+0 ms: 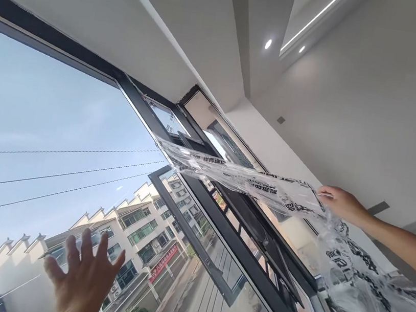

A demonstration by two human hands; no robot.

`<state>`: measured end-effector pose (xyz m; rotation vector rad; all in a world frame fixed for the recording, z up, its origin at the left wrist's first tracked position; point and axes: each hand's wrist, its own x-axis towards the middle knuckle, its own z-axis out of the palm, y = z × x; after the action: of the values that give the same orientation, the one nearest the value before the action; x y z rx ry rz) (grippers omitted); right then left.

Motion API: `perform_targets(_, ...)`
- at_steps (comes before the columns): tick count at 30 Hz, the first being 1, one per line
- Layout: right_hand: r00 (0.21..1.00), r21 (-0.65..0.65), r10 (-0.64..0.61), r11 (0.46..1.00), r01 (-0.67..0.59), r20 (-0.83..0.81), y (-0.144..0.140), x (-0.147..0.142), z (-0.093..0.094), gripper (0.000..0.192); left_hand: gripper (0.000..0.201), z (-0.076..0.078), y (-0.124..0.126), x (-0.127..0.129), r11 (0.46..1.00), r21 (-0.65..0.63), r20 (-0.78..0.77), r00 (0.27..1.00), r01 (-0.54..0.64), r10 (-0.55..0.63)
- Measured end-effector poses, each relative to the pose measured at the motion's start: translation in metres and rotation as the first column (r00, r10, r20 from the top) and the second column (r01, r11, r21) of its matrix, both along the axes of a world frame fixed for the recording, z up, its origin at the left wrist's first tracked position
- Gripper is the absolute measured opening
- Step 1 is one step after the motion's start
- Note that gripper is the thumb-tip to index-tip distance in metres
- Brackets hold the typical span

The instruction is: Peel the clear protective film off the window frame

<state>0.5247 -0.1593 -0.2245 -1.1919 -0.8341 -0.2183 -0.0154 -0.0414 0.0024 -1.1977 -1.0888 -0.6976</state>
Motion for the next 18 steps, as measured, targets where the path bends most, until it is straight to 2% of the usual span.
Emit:
perform_targets(2,0.993,0.028,-0.018,0.999,0.022,-0.115,-0.001,0.016,0.012,0.015,0.071,0.000,0.000,-0.001,1.000,0.020,-0.008,1.000,0.019,-0.019)
perform_targets(3,0.980,0.089,-0.003,0.996,0.021,-0.201,-0.002,0.024,0.020,0.018,0.072,0.000,-0.001,-0.001,0.999,0.033,-0.014,0.999,0.033,-0.033)
perform_targets(5,0.920,0.309,0.070,0.949,0.058,-0.387,-0.004,0.036,0.038,0.023,0.074,0.001,-0.005,0.005,0.997,0.029,0.021,0.997,0.073,-0.074)
perform_targets(6,0.880,0.431,0.120,0.896,0.103,-0.459,-0.006,0.042,0.049,0.025,0.075,0.001,-0.007,0.011,0.994,0.006,0.079,0.991,0.111,-0.111)
perform_targets(8,0.826,0.642,0.229,0.742,0.194,-0.515,-0.009,0.050,0.074,0.026,0.077,-0.002,-0.008,0.035,0.962,-0.090,0.222,0.947,0.259,-0.234)
perform_targets(10,0.833,0.795,0.354,0.586,0.158,-0.426,-0.015,0.051,0.098,0.026,0.077,-0.009,-0.004,0.073,0.860,-0.214,0.303,0.868,0.464,-0.394)
perform_targets(12,0.834,0.877,0.482,0.481,0.003,-0.268,-0.025,0.041,0.117,0.024,0.073,-0.019,0.007,0.122,0.711,-0.327,0.291,0.782,0.622,-0.551)
perform_targets(13,0.820,0.891,0.541,0.445,-0.090,-0.188,-0.031,0.032,0.122,0.022,0.074,-0.024,0.013,0.149,0.618,-0.373,0.308,0.720,0.692,-0.621)
perform_targets(14,0.792,0.889,0.600,0.417,-0.191,-0.111,-0.036,0.018,0.124,0.019,0.078,-0.030,0.020,0.176,0.499,-0.416,0.345,0.640,0.760,-0.687)
perform_targets(16,0.694,0.822,0.720,0.380,-0.424,0.025,-0.043,-0.015,0.117,0.014,0.095,-0.041,0.030,0.232,0.180,-0.477,0.451,0.416,0.860,-0.790)
perform_targets(18,0.528,0.655,0.844,0.347,-0.671,0.093,-0.044,-0.051,0.097,0.013,0.115,-0.058,0.029,0.286,-0.175,-0.519,0.539,0.161,0.836,-0.827)
